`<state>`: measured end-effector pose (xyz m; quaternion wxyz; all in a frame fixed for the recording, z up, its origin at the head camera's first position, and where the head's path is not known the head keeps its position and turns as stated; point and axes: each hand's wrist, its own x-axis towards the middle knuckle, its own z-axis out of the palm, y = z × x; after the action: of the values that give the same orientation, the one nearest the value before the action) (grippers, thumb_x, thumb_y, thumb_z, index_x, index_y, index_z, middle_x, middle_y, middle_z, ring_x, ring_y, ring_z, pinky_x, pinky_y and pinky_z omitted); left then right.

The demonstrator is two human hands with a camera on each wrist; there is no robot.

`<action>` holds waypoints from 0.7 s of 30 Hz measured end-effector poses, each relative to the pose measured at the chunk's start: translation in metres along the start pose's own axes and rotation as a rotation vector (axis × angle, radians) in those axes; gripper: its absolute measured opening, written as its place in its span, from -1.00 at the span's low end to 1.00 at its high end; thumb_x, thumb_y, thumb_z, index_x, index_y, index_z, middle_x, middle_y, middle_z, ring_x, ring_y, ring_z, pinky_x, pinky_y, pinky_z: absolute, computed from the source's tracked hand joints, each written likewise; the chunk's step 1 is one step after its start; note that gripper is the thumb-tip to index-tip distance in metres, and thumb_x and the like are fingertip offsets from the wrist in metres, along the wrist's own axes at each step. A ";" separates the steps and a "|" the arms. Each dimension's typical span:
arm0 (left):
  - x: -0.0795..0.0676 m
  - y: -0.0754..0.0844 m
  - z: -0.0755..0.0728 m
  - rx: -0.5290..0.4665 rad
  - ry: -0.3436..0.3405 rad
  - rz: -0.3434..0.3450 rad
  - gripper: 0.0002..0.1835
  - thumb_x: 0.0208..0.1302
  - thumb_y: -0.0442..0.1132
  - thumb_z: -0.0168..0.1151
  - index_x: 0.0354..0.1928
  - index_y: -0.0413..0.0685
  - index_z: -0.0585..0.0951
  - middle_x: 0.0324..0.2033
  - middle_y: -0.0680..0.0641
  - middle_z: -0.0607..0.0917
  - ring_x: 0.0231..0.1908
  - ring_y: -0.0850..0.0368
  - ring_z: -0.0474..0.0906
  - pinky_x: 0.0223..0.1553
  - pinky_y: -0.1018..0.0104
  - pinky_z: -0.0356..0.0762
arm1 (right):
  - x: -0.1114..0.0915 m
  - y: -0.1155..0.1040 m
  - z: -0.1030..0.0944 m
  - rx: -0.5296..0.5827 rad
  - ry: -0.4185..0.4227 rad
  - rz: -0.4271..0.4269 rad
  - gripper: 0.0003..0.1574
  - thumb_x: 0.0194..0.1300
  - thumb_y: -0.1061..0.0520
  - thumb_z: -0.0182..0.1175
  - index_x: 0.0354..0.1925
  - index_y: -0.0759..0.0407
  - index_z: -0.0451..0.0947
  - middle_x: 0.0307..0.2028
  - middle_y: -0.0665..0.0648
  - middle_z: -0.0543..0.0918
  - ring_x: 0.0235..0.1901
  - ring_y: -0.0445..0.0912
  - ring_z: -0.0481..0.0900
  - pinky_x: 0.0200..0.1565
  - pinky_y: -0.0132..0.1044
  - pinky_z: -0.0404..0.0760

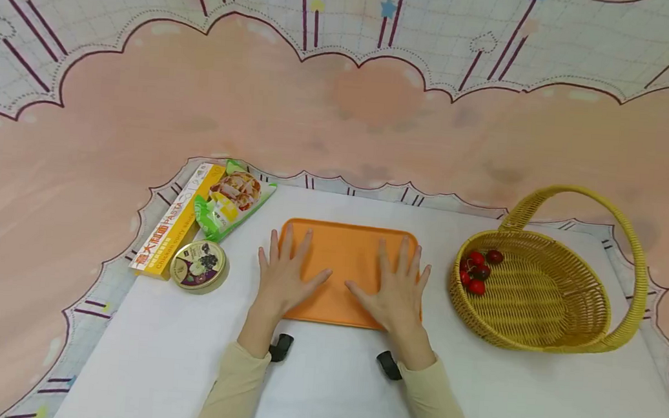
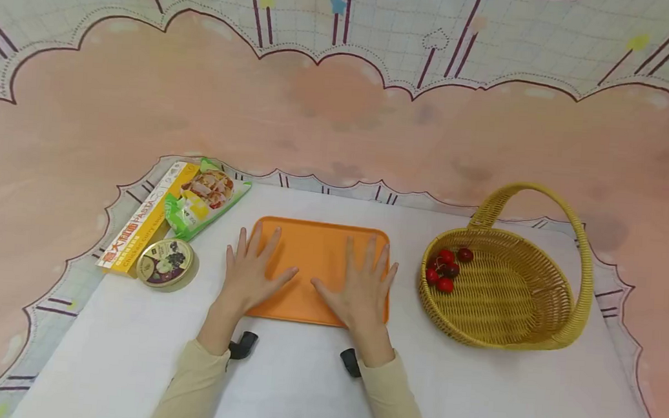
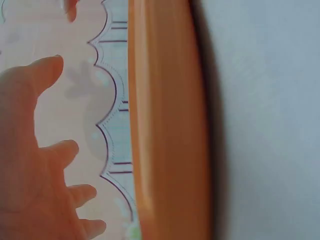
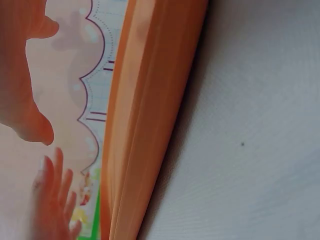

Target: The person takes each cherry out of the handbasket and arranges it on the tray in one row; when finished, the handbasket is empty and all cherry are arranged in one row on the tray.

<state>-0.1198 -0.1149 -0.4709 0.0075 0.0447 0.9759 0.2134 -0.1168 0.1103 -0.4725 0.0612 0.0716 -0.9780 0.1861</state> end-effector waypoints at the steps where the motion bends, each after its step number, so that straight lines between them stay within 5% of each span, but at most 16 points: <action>1: 0.000 0.000 0.002 -0.013 -0.006 -0.007 -0.03 0.25 0.46 -0.04 0.58 0.22 -0.04 0.54 -0.21 -0.21 0.48 -0.35 -0.42 0.34 -0.41 -0.39 | -0.001 0.001 -0.001 0.003 -0.002 0.000 0.34 0.04 -0.58 0.18 0.56 0.01 -0.02 0.52 0.38 -0.21 0.47 0.39 -0.33 0.30 0.45 -0.29; 12: 0.012 -0.016 -0.011 -0.311 0.157 -0.009 -0.22 0.32 0.03 0.19 0.52 0.00 0.19 0.46 -0.28 0.15 0.40 -0.33 0.06 0.23 -0.34 0.23 | 0.001 0.006 -0.009 0.085 0.025 0.011 0.24 0.14 -0.46 0.20 0.55 0.08 0.00 0.52 0.37 -0.18 0.46 0.40 -0.24 0.32 0.41 -0.21; 21: 0.012 -0.038 -0.009 -0.528 0.160 -0.099 -0.28 0.29 -0.26 0.17 0.49 -0.14 0.23 0.30 -0.34 0.39 0.27 -0.25 0.33 0.28 -0.10 0.27 | 0.003 0.007 -0.027 0.154 0.065 0.004 0.09 0.20 -0.25 0.29 0.49 0.21 0.14 0.48 0.44 -0.03 0.42 0.43 -0.06 0.33 0.36 -0.03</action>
<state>-0.1347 -0.1515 -0.4785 -0.0477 -0.0234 0.8850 0.4625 -0.1190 0.1268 -0.4497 0.0868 0.0680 -0.9584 0.2633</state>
